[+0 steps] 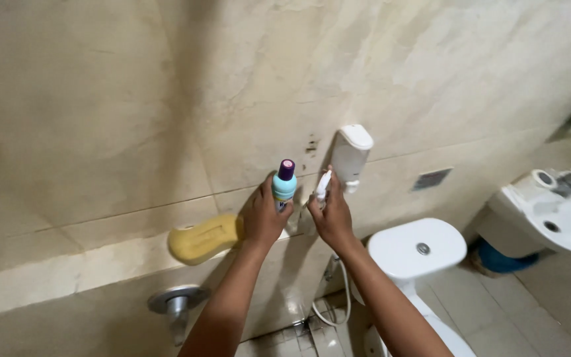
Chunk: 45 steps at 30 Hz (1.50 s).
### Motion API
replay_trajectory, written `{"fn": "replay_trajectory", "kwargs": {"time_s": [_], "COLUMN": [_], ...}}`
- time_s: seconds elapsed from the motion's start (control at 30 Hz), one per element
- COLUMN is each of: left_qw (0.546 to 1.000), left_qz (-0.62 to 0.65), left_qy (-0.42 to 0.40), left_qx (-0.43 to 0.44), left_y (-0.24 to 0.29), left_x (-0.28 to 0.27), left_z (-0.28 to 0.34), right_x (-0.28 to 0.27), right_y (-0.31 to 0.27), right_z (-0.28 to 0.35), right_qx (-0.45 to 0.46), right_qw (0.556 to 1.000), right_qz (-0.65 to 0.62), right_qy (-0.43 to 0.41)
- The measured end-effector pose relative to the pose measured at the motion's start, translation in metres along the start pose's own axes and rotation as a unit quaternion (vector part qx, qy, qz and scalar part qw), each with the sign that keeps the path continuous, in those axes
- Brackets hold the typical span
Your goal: The person sprays a cleaning solution from a white bottle onto the tiled wall and a built-in shelf in a bathroom. They then use their hand to rub the sprayed areas, cleaning the grout lines and the shelf surface.
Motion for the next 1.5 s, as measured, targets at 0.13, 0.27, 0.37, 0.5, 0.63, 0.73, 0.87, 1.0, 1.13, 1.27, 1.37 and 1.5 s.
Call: {"fn": "replay_trajectory", "kwargs": {"time_s": [0.13,0.27,0.37,0.5,0.63,0.73,0.87,1.0,1.13,1.27,1.37,1.5], "left_qw": [0.998,0.994,0.992,0.993,0.998,0.992,0.995,0.992,0.985,0.970,0.969,0.964], "left_qz": [0.012,0.031,0.022,0.028,0.053,0.014,-0.056,-0.091,-0.128,-0.170,-0.166,-0.190], "left_qy": [-0.039,-0.072,-0.079,-0.069,-0.037,-0.092,-0.073,-0.056,-0.066,-0.142,-0.158,-0.172], "left_qx": [-0.046,-0.081,-0.093,-0.096,-0.021,-0.082,-0.035,-0.067,-0.091,-0.098,-0.088,-0.075], "left_y": [0.011,0.023,0.024,0.016,0.023,0.014,0.000,-0.012,-0.031,-0.058,-0.067,-0.027], "left_x": [0.048,0.088,0.095,0.091,0.067,0.039,-0.010,-0.065,-0.105,-0.120,-0.125,-0.139], "left_z": [-0.009,-0.015,-0.016,-0.018,-0.016,-0.008,-0.002,0.001,0.017,0.038,0.053,0.049], "right_x": [-0.026,-0.076,-0.090,-0.080,-0.054,-0.027,0.009,0.033,0.054,0.087,0.102,0.086], "right_y": [0.036,0.038,0.054,0.064,0.044,0.025,-0.013,-0.059,-0.088,-0.087,-0.075,-0.090], "right_z": [0.021,0.029,0.040,0.049,0.041,0.035,0.021,0.003,-0.004,-0.003,-0.007,-0.007], "right_qx": [-0.047,0.071,0.080,0.000,-0.008,-0.077,-0.121,-0.070,-0.162,-0.060,-0.056,0.019], "right_qw": [0.996,0.996,0.994,0.998,0.997,0.992,0.987,0.981,0.977,0.977,0.985,0.983], "right_qz": [0.058,0.035,0.027,0.028,0.035,0.025,-0.026,-0.106,-0.122,-0.159,-0.129,-0.156], "right_qy": [0.050,-0.040,-0.071,-0.050,-0.075,-0.101,-0.102,-0.147,-0.072,-0.126,-0.098,-0.094]}}
Point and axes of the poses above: each hand's wrist, its own z-axis away from the middle knuckle, its own x-axis out of the palm, y = z × x, the point moved 1 cm from there along -z, towards the middle knuckle, and after that the axes turned 14 degrees about z, right-handed, at the moved point
